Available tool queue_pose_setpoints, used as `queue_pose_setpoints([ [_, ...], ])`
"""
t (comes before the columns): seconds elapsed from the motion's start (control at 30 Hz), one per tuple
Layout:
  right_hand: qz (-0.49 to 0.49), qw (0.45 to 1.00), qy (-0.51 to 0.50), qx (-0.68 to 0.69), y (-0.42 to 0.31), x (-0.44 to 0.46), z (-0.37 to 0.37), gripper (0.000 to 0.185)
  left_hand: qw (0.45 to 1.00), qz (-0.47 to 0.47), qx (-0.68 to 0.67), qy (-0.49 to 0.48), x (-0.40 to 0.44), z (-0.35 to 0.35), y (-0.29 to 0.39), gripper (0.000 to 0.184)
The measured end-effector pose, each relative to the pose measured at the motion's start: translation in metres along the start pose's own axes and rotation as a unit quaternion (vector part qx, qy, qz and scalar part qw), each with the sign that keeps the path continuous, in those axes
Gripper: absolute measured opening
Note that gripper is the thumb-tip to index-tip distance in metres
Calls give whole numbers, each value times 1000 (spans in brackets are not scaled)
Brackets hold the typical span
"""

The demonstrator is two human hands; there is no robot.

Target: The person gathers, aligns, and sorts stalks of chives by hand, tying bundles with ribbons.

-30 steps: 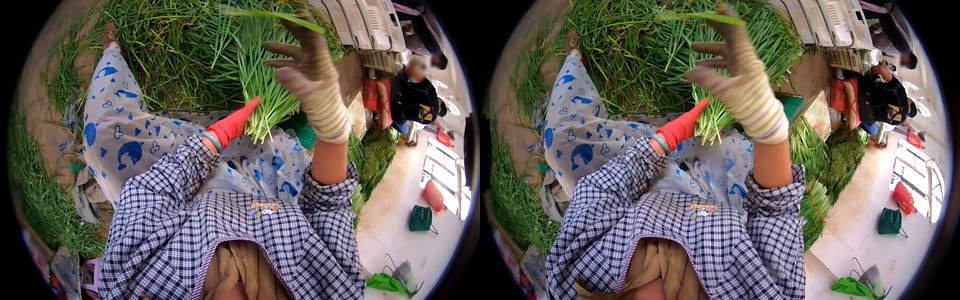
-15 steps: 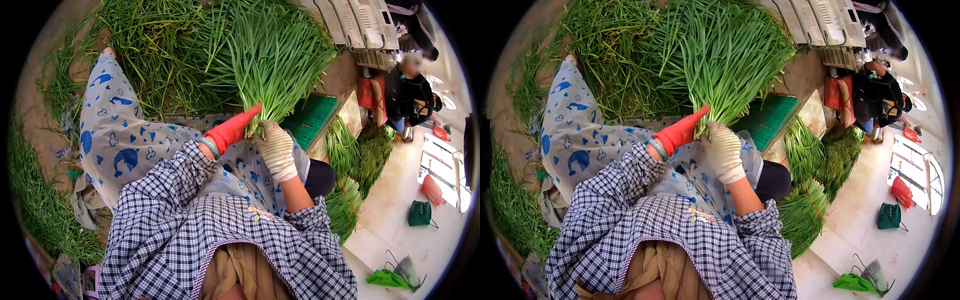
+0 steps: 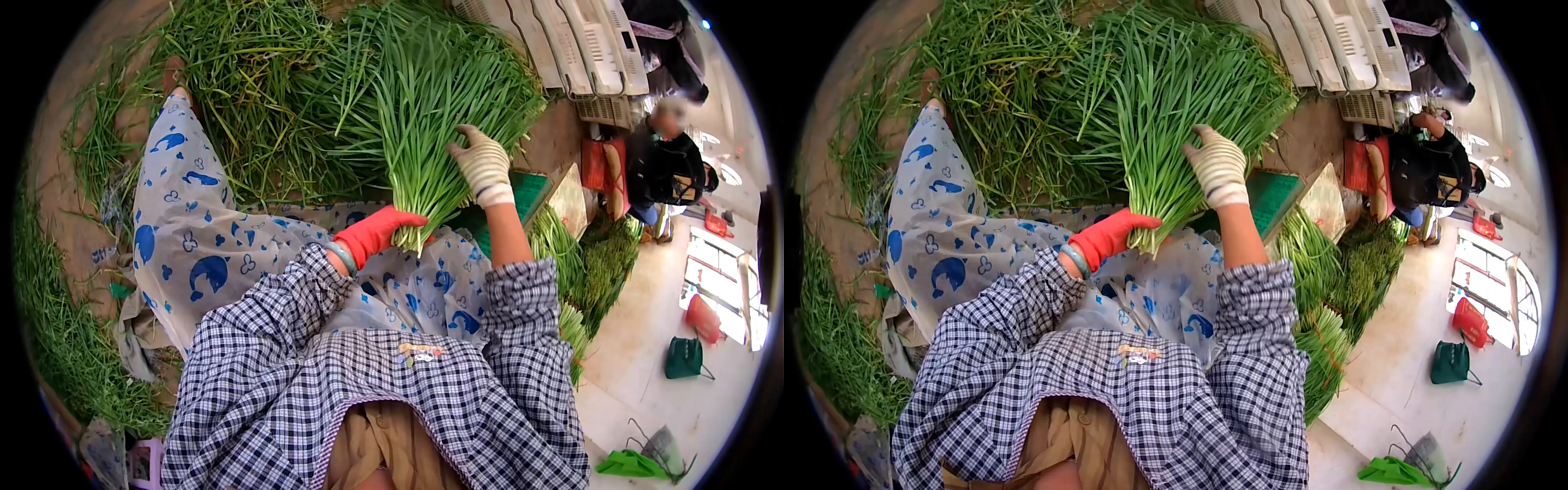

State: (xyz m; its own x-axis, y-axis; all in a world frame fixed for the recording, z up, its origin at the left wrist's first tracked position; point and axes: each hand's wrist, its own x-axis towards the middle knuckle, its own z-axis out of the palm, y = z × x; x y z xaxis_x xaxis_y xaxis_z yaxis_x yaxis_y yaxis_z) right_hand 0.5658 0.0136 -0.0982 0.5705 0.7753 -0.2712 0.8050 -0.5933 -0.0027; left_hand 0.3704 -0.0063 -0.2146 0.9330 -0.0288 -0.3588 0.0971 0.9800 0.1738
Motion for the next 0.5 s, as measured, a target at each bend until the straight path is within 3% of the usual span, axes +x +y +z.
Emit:
queue_pose_setpoints([
  [0.07, -12, 984, -106, -143, 2, 22, 13, 46, 1000, 3, 6, 8, 0, 0, 1, 39],
  [0.13, -16, 979, -125, -157, 7, 30, 22, 39, 999, -2, 34, 28, 1, -1, 1, 35],
  [0.23, -2, 997, 11, 71, 24, 44, 10, 28, 1000, 10, 14, 25, -1, 1, 0, 32],
  [0.33, -36, 975, 63, 212, 9, 66, -42, 19, 999, 0, 27, 22, -5, 3, 4, 31],
  [0.37, -43, 969, 67, 232, -12, 62, -71, 30, 999, -1, 27, 21, -2, 1, 2, 31],
  [0.43, -126, 963, 99, 215, -53, 49, -120, 26, 1000, 5, 30, -2, 3, -8, -3, 29],
  [0.5, -213, 957, 65, 186, -69, 52, -144, 25, 1000, -1, 27, 8, -1, -4, 2, 28],
])
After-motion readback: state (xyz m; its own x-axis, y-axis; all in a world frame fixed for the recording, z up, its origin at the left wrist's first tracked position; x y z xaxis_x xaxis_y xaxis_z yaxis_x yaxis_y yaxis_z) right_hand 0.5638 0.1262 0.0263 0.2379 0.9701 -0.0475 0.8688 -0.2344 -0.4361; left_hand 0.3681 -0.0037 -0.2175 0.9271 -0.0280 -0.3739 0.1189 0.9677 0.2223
